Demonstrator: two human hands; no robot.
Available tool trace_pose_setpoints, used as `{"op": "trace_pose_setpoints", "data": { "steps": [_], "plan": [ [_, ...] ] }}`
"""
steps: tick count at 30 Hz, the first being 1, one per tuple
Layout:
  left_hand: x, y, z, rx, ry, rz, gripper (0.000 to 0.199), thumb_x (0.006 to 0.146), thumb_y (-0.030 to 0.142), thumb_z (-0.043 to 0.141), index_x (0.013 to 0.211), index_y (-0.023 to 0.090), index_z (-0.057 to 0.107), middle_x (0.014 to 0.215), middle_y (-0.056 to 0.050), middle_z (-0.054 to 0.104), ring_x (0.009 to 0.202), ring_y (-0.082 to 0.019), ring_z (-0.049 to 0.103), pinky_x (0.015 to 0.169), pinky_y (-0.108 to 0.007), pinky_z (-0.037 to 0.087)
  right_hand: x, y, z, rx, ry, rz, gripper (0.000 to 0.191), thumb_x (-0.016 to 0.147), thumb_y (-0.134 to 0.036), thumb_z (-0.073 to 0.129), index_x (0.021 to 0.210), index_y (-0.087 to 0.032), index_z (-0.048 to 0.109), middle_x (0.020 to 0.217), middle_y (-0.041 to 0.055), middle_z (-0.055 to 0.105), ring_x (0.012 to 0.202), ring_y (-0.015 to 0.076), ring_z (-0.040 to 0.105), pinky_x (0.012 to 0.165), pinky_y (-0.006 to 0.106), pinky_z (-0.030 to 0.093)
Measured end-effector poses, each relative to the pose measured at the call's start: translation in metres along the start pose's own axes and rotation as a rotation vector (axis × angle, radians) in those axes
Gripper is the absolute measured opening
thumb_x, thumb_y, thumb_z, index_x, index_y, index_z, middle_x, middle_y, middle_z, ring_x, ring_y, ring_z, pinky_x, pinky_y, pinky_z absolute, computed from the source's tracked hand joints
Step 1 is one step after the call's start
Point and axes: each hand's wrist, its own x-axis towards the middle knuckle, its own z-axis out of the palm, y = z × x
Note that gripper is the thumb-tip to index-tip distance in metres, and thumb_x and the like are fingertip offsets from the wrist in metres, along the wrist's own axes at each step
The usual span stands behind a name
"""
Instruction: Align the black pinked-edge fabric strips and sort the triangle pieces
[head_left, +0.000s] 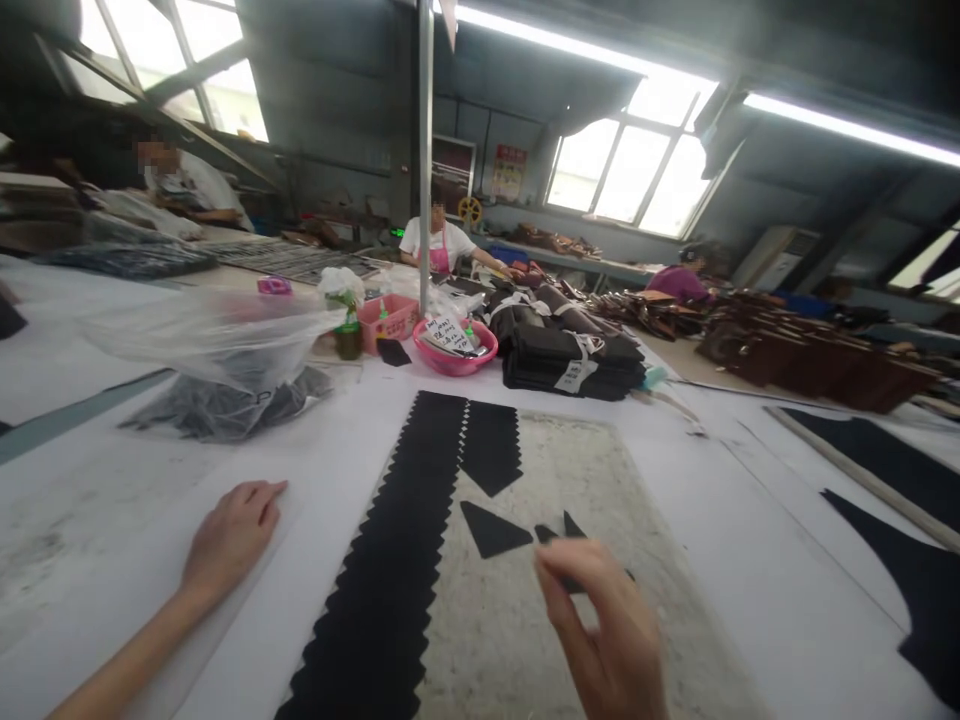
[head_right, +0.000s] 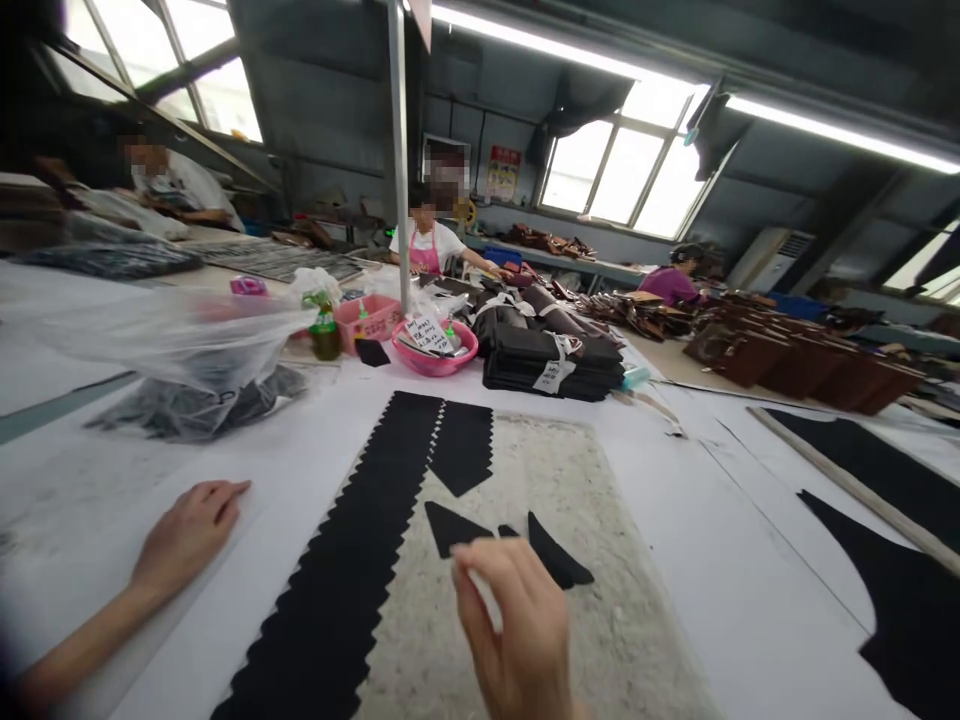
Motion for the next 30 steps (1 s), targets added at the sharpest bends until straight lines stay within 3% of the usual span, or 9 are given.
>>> {"op": "trace_pose_setpoints", "data": {
  "steps": [4, 7, 11, 16, 21, 26, 30],
  "plan": [
    [0.001, 0.001, -0.001, 0.032, -0.042, -0.022, 0.038, 0.094, 0.027, 0.028, 0.120, 0.016, 0.054, 0.113, -0.009, 0.054, 0.102, -0.025, 0.051, 0.089, -0.037, 0.042, 0.019, 0.049, 0.044, -0.162, -0.313, 0.271, 0.011, 0.087, -0.026, 0.057, 0.097, -0.022, 0.060, 0.099, 0.0042, 0.060, 0.087, 0.0182, 0.061, 0.073, 0.029, 0.049],
    [0.002, -0.001, 0.001, 0.046, -0.033, -0.034, 0.039, 0.093, 0.028, 0.029, 0.120, 0.017, 0.054, 0.112, -0.008, 0.054, 0.103, -0.024, 0.051, 0.088, -0.035, 0.042, 0.029, 0.077, 0.074, -0.283, -0.387, 0.286, 0.021, 0.083, -0.030, 0.062, 0.101, -0.021, 0.060, 0.101, 0.0053, 0.059, 0.094, 0.0210, 0.059, 0.076, 0.030, 0.047],
    [0.003, -0.002, 0.003, 0.058, -0.030, -0.033, 0.039, 0.093, 0.029, 0.028, 0.121, 0.018, 0.054, 0.113, -0.008, 0.054, 0.103, -0.023, 0.051, 0.089, -0.034, 0.041, 0.039, 0.085, 0.093, -0.414, -0.462, 0.292, 0.030, 0.075, -0.036, 0.071, 0.097, -0.018, 0.061, 0.100, 0.0078, 0.059, 0.097, 0.0243, 0.056, 0.078, 0.031, 0.044],
    [0.003, 0.000, 0.002, 0.075, -0.036, -0.027, 0.039, 0.094, 0.028, 0.026, 0.121, 0.018, 0.053, 0.114, -0.008, 0.053, 0.104, -0.022, 0.050, 0.089, -0.033, 0.039, 0.054, 0.093, 0.101, -0.411, -0.527, 0.371, 0.041, 0.065, -0.039, 0.079, 0.094, -0.018, 0.059, 0.094, 0.0057, 0.062, 0.086, 0.0220, 0.059, 0.069, 0.028, 0.040],
    [0.004, -0.001, 0.003, 0.068, -0.023, -0.035, 0.039, 0.093, 0.028, 0.029, 0.120, 0.018, 0.054, 0.114, -0.007, 0.053, 0.103, -0.023, 0.050, 0.089, -0.034, 0.040, 0.067, 0.104, 0.105, -0.302, -0.660, 0.465, 0.033, 0.063, -0.036, 0.079, 0.083, -0.020, 0.059, 0.074, -0.0014, 0.064, 0.072, 0.0178, 0.060, 0.058, 0.025, 0.033],
    [0.004, -0.004, 0.006, 0.072, -0.034, -0.035, 0.038, 0.093, 0.029, 0.029, 0.120, 0.017, 0.054, 0.114, -0.008, 0.052, 0.103, -0.023, 0.050, 0.089, -0.034, 0.041, 0.064, 0.105, 0.083, -0.451, -0.586, 0.363, 0.035, 0.067, -0.034, 0.078, 0.092, -0.019, 0.060, 0.094, 0.0046, 0.063, 0.088, 0.0212, 0.059, 0.064, 0.026, 0.036],
    [0.003, -0.005, 0.007, 0.097, -0.035, -0.031, 0.036, 0.095, 0.029, 0.028, 0.122, 0.020, 0.050, 0.115, -0.006, 0.052, 0.104, -0.021, 0.049, 0.092, -0.034, 0.041, 0.049, 0.108, 0.068, -0.425, -0.587, 0.428, 0.031, 0.072, -0.031, 0.074, 0.096, -0.019, 0.059, 0.098, 0.0045, 0.062, 0.090, 0.0201, 0.060, 0.066, 0.026, 0.038]
  ]
}}
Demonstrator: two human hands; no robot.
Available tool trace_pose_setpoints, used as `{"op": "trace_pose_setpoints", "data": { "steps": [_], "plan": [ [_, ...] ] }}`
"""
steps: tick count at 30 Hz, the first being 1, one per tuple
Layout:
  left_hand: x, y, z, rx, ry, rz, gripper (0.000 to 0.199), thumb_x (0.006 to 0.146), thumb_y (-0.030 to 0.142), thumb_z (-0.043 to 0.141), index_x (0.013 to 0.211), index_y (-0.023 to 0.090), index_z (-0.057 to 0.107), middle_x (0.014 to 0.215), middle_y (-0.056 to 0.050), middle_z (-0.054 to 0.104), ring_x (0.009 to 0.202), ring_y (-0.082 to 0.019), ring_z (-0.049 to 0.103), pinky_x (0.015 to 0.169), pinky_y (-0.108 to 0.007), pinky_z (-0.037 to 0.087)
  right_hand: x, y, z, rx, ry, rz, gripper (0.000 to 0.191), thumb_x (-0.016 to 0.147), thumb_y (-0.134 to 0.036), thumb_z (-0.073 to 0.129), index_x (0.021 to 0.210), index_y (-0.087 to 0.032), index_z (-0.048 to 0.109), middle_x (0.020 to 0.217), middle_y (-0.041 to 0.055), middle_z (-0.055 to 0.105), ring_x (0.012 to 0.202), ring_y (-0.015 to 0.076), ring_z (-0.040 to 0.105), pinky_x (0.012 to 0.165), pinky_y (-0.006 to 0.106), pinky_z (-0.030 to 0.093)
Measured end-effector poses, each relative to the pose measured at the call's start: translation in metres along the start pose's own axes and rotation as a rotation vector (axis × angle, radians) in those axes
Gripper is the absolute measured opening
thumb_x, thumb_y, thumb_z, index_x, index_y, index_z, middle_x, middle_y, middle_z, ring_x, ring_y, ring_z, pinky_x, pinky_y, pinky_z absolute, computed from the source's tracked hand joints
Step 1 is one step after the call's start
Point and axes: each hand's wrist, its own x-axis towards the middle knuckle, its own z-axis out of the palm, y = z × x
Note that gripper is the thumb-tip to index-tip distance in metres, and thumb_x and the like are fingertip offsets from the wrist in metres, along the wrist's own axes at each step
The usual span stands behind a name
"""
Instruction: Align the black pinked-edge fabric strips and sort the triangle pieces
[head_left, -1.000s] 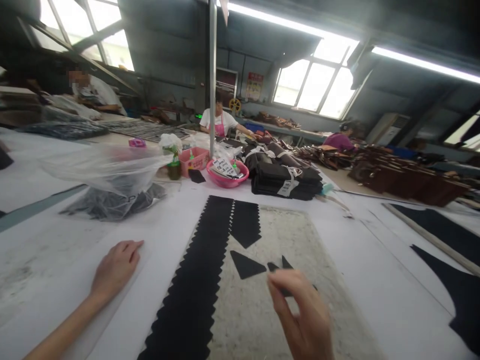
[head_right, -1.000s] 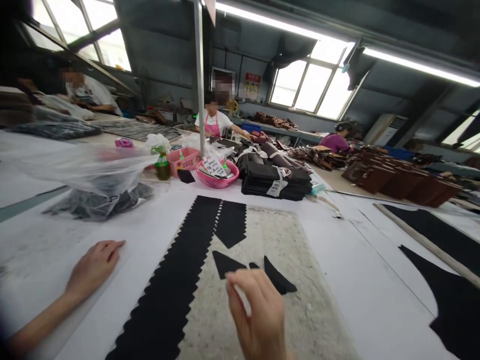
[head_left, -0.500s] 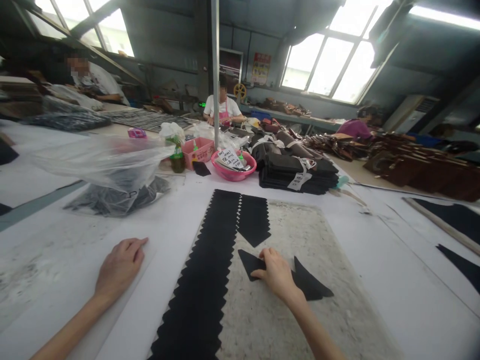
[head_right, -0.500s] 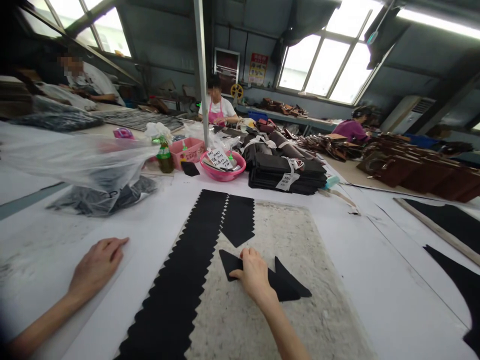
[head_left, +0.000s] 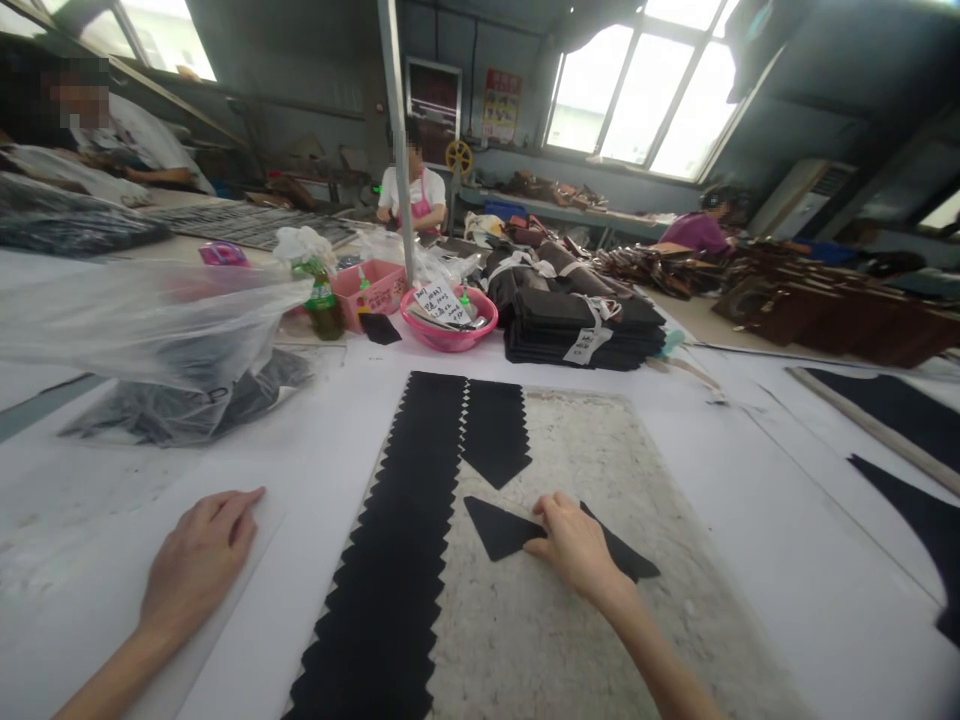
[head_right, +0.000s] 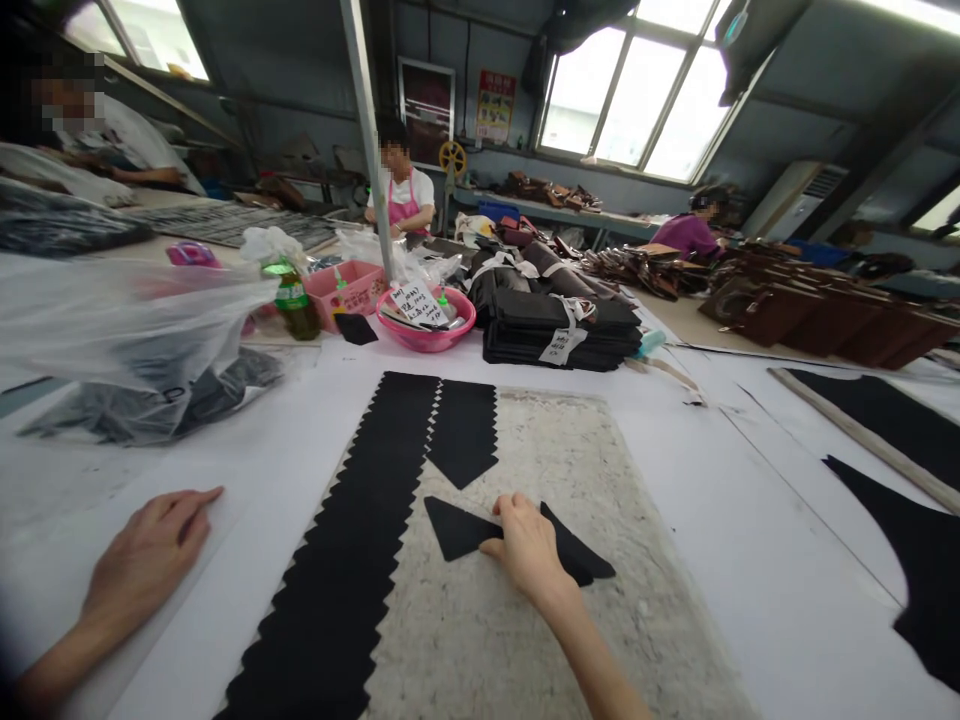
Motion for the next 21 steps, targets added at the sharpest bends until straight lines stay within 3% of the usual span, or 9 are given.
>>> {"op": "trace_pose_setpoints", "data": {
  "steps": [8, 13, 21],
  "plan": [
    [0.001, -0.003, 0.004, 0.049, 0.009, 0.022, 0.036, 0.095, 0.029, 0.027, 0.121, 0.021, 0.050, 0.113, -0.005, 0.051, 0.101, -0.021, 0.051, 0.092, -0.035, 0.043, 0.002, 0.004, 0.007, 0.046, -0.042, 0.090, 0.022, 0.069, -0.031, 0.075, 0.080, -0.018, 0.062, 0.087, 0.0036, 0.064, 0.079, 0.0196, 0.061, 0.064, 0.027, 0.036],
    [0.001, -0.004, 0.006, 0.056, 0.023, 0.034, 0.038, 0.094, 0.030, 0.028, 0.121, 0.020, 0.052, 0.111, -0.007, 0.052, 0.099, -0.022, 0.052, 0.091, -0.035, 0.043, 0.000, 0.004, 0.007, 0.164, -0.077, 0.108, 0.021, 0.070, -0.023, 0.072, 0.088, -0.019, 0.062, 0.075, -0.0007, 0.065, 0.076, 0.0172, 0.060, 0.061, 0.025, 0.033],
    [0.001, -0.001, 0.003, 0.073, 0.045, 0.042, 0.036, 0.094, 0.027, 0.030, 0.119, 0.018, 0.055, 0.110, -0.006, 0.053, 0.098, -0.022, 0.052, 0.084, -0.034, 0.044, -0.019, 0.007, 0.013, 0.069, 0.111, -0.132, 0.012, 0.078, -0.021, 0.068, 0.089, -0.020, 0.061, 0.091, 0.0014, 0.063, 0.077, 0.0162, 0.060, 0.063, 0.026, 0.039]
  ]
}}
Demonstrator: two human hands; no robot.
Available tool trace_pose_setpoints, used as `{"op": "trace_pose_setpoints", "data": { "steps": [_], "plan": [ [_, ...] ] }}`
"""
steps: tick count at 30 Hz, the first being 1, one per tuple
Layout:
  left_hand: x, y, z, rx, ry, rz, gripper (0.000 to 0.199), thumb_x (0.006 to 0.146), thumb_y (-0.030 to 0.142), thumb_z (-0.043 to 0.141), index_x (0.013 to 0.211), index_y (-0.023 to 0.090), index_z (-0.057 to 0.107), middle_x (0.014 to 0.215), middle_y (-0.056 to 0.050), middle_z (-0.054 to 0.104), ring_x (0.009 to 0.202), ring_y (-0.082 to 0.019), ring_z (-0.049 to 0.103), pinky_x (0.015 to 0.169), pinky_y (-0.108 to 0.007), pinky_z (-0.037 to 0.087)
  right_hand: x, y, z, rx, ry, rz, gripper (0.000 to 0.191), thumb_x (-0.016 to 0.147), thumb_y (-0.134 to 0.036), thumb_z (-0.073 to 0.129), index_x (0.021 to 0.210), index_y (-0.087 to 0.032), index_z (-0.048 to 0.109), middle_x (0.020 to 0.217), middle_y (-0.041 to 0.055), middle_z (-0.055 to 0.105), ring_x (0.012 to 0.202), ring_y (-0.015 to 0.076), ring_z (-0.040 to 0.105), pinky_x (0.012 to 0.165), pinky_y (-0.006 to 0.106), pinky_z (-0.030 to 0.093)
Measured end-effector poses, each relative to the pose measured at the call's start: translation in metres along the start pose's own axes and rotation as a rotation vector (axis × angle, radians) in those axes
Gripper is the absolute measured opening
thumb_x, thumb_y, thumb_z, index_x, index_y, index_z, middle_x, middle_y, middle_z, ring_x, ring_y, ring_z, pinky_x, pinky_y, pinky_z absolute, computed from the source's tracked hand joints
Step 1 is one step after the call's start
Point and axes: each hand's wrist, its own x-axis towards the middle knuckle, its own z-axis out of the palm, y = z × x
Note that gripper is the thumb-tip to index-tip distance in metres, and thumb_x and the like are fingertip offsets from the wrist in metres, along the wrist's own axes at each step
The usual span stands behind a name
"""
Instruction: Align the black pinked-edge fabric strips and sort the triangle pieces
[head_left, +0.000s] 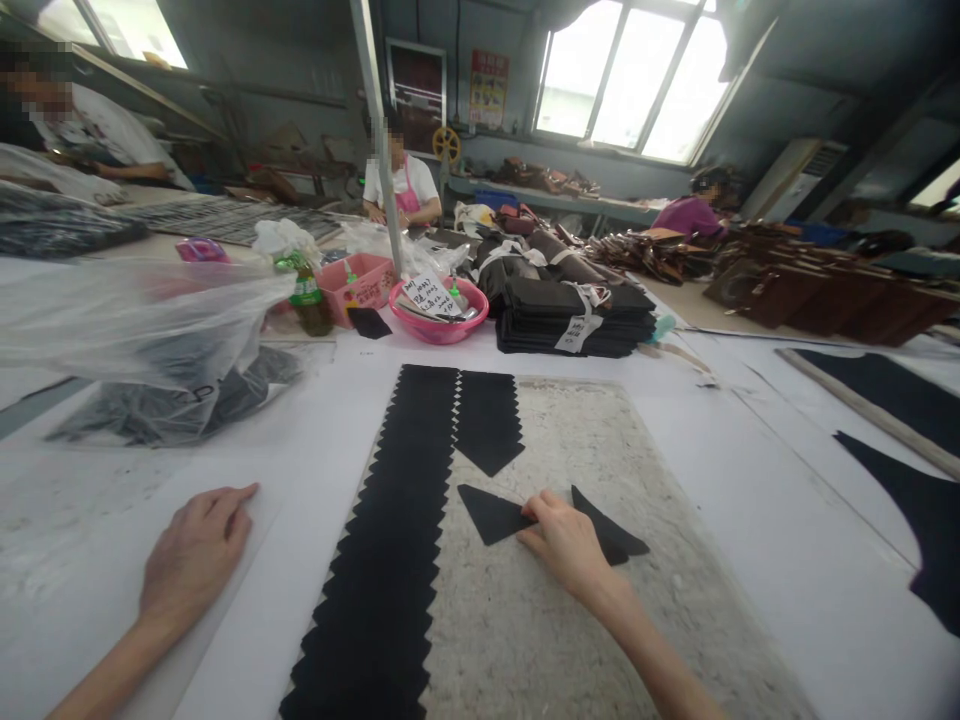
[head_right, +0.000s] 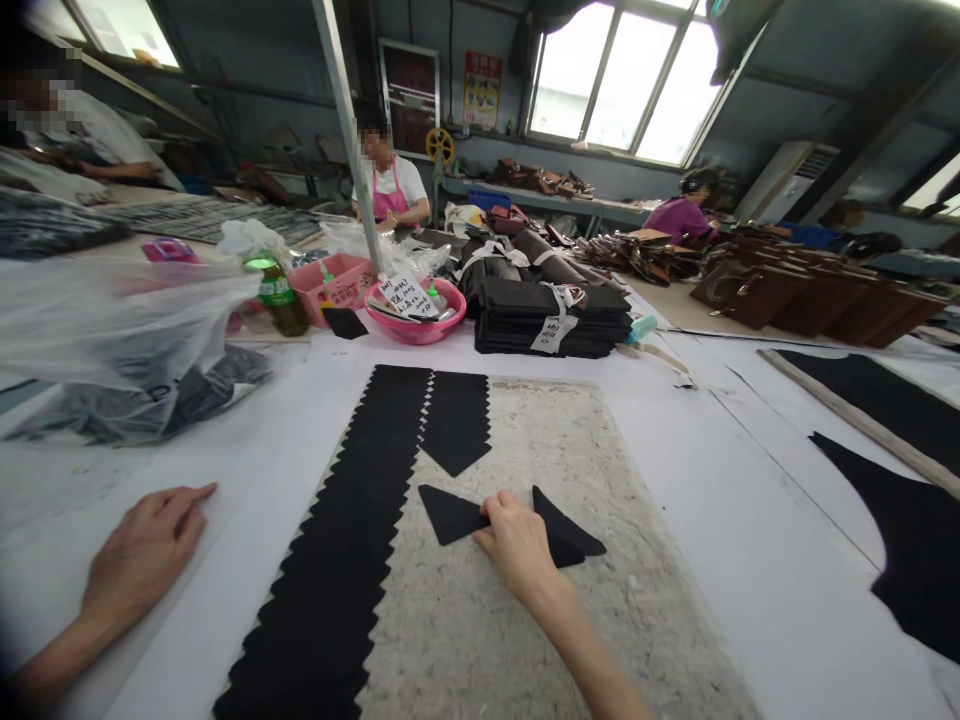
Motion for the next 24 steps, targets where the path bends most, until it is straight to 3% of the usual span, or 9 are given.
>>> {"op": "trace_pose_setpoints", "data": {
  "steps": [6, 10, 16, 21, 24],
  "plan": [
    [0.000, 0.005, -0.007, 0.012, -0.005, -0.017, 0.036, 0.095, 0.028, 0.030, 0.119, 0.019, 0.055, 0.111, -0.006, 0.052, 0.098, -0.022, 0.052, 0.082, -0.034, 0.044, -0.009, -0.015, 0.020, -0.138, 0.151, -0.293, 0.023, 0.074, -0.017, 0.072, 0.093, -0.019, 0.060, 0.095, 0.0036, 0.061, 0.088, 0.0205, 0.057, 0.072, 0.031, 0.041],
    [0.000, 0.006, -0.008, 0.000, -0.006, -0.019, 0.035, 0.094, 0.027, 0.032, 0.119, 0.019, 0.055, 0.111, -0.006, 0.053, 0.098, -0.022, 0.051, 0.082, -0.033, 0.044, -0.006, -0.021, 0.033, -0.178, 0.241, -0.467, 0.016, 0.076, -0.014, 0.068, 0.088, -0.019, 0.059, 0.090, 0.0027, 0.061, 0.084, 0.0188, 0.055, 0.070, 0.031, 0.038],
    [0.000, 0.004, -0.009, -0.012, -0.006, -0.014, 0.035, 0.094, 0.026, 0.032, 0.118, 0.018, 0.056, 0.111, -0.007, 0.053, 0.097, -0.022, 0.051, 0.085, -0.034, 0.043, -0.001, -0.014, 0.036, -0.201, 0.317, -0.562, 0.004, 0.084, -0.016, 0.059, 0.081, -0.018, 0.057, 0.081, 0.0015, 0.060, 0.077, 0.0161, 0.053, 0.069, 0.031, 0.034],
    [0.001, 0.006, -0.010, -0.021, -0.017, -0.031, 0.035, 0.094, 0.026, 0.031, 0.119, 0.019, 0.055, 0.111, -0.006, 0.053, 0.099, -0.022, 0.051, 0.085, -0.034, 0.043, 0.002, -0.004, 0.038, -0.201, 0.369, -0.618, 0.007, 0.088, -0.014, 0.053, 0.085, -0.018, 0.058, 0.083, 0.0012, 0.061, 0.076, 0.0146, 0.053, 0.069, 0.030, 0.034],
    [0.001, 0.007, -0.010, -0.040, -0.012, -0.038, 0.035, 0.094, 0.026, 0.031, 0.118, 0.018, 0.056, 0.110, -0.007, 0.053, 0.099, -0.022, 0.051, 0.085, -0.033, 0.043, 0.012, 0.001, 0.036, -0.187, 0.451, -0.574, 0.011, 0.089, -0.011, 0.050, 0.089, -0.018, 0.058, 0.083, 0.0011, 0.062, 0.074, 0.0136, 0.054, 0.069, 0.030, 0.034]
  ]
}}
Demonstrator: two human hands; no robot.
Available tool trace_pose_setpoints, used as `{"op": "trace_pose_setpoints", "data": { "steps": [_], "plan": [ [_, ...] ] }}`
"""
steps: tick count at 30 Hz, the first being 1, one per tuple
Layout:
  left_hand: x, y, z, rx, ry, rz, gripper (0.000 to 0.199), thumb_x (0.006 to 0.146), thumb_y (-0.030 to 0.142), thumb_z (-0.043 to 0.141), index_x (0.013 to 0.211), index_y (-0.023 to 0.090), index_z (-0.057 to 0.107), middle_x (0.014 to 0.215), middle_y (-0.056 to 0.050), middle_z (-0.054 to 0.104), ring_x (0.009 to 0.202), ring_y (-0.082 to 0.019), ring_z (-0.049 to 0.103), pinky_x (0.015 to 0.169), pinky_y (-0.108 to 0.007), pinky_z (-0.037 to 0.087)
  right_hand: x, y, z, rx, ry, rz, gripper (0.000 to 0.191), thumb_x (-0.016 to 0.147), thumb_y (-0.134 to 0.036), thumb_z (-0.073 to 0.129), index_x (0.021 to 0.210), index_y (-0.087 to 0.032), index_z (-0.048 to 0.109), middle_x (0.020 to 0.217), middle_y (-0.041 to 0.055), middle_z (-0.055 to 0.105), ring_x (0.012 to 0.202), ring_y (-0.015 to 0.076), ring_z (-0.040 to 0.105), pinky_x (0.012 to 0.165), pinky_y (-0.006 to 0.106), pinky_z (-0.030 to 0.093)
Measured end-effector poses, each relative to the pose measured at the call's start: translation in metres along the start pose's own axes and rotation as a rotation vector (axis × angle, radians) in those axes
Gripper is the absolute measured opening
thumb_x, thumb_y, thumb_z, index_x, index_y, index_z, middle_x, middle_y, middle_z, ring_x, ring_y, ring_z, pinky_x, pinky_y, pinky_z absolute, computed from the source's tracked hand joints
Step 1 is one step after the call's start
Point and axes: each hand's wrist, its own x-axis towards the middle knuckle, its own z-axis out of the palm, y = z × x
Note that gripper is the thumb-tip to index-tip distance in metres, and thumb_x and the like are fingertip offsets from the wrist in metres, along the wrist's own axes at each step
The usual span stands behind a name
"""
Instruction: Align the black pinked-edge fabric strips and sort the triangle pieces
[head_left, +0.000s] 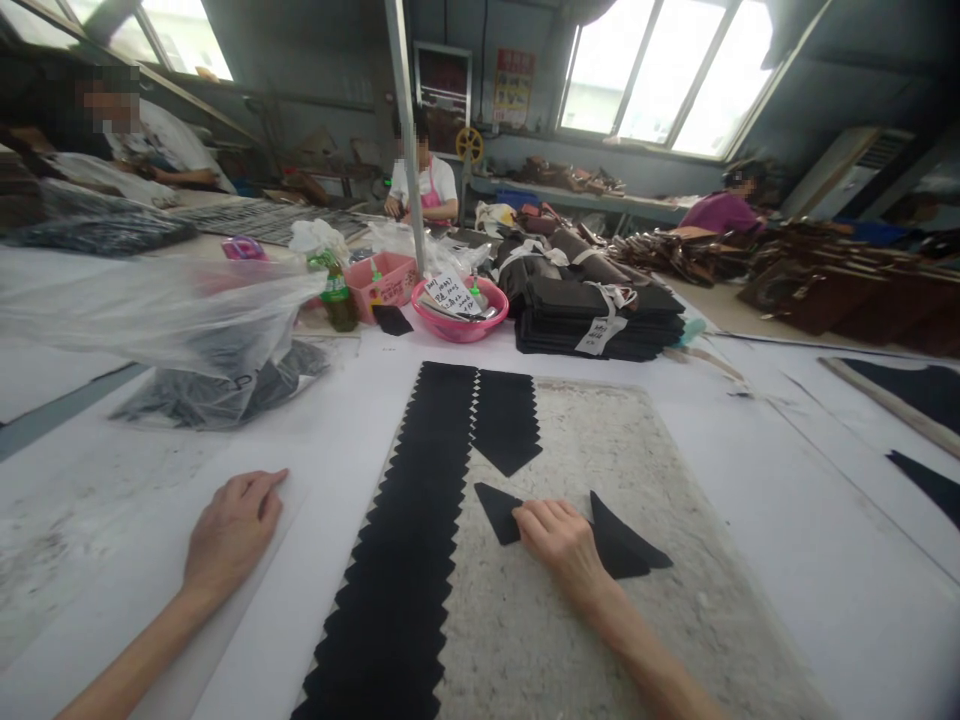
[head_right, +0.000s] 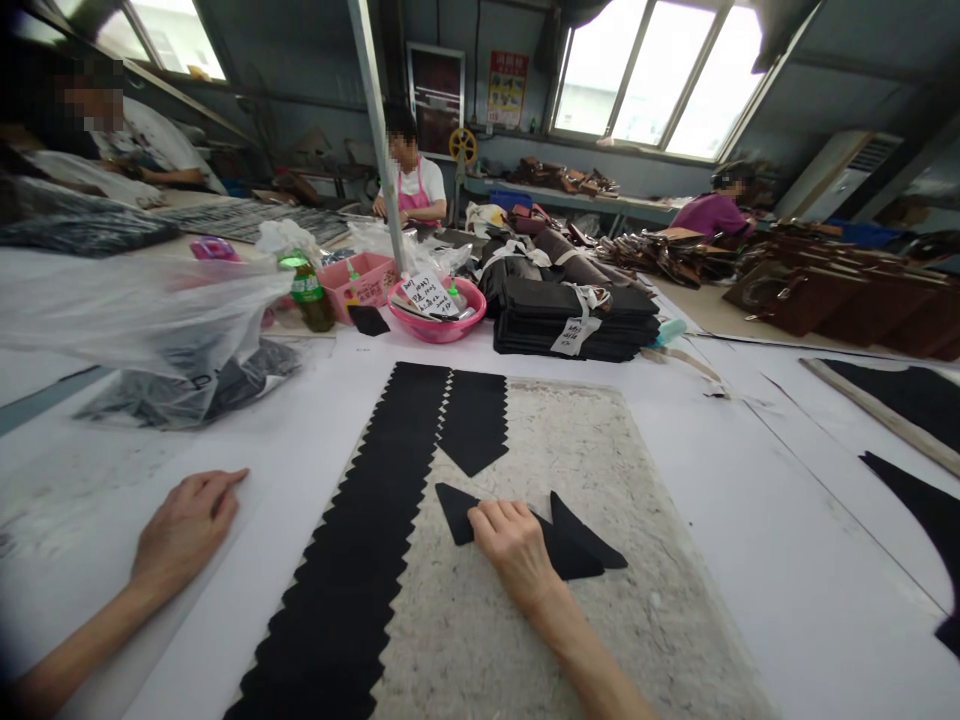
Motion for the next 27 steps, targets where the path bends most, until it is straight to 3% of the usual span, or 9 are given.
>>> {"op": "trace_pose_setpoints", "data": {
  "steps": [4, 11, 19, 27],
  "plan": [
    [-0.001, 0.001, 0.001, -0.029, 0.010, -0.001, 0.036, 0.094, 0.025, 0.032, 0.119, 0.016, 0.056, 0.111, -0.009, 0.054, 0.101, -0.023, 0.051, 0.086, -0.034, 0.043, 0.008, 0.009, -0.004, 0.024, 0.015, 0.065, 0.005, 0.089, -0.018, 0.053, 0.087, -0.018, 0.058, 0.083, 0.0021, 0.062, 0.078, 0.0145, 0.056, 0.070, 0.029, 0.036],
    [0.000, 0.000, -0.001, -0.033, -0.014, 0.006, 0.036, 0.092, 0.025, 0.033, 0.118, 0.016, 0.056, 0.111, -0.011, 0.055, 0.099, -0.025, 0.052, 0.087, -0.037, 0.042, 0.004, -0.004, -0.014, 0.088, -0.093, -0.131, 0.006, 0.088, -0.019, 0.055, 0.084, -0.018, 0.059, 0.080, 0.0015, 0.061, 0.078, 0.0139, 0.056, 0.073, 0.029, 0.039],
    [-0.001, 0.003, -0.006, -0.022, 0.000, 0.003, 0.036, 0.092, 0.023, 0.034, 0.119, 0.017, 0.057, 0.112, -0.010, 0.055, 0.099, -0.024, 0.052, 0.084, -0.036, 0.043, -0.001, -0.003, -0.005, 0.075, -0.088, -0.129, 0.011, 0.089, -0.017, 0.052, 0.082, -0.019, 0.059, 0.079, 0.0008, 0.060, 0.078, 0.0135, 0.055, 0.089, 0.034, 0.039],
    [0.000, -0.003, 0.003, -0.024, 0.002, 0.001, 0.036, 0.092, 0.024, 0.035, 0.119, 0.017, 0.057, 0.112, -0.010, 0.055, 0.101, -0.024, 0.052, 0.085, -0.035, 0.044, 0.003, 0.000, -0.003, 0.074, -0.077, -0.106, 0.012, 0.091, -0.017, 0.050, 0.085, -0.018, 0.061, 0.080, 0.0018, 0.061, 0.076, 0.0137, 0.054, 0.082, 0.031, 0.041]
  ]
}}
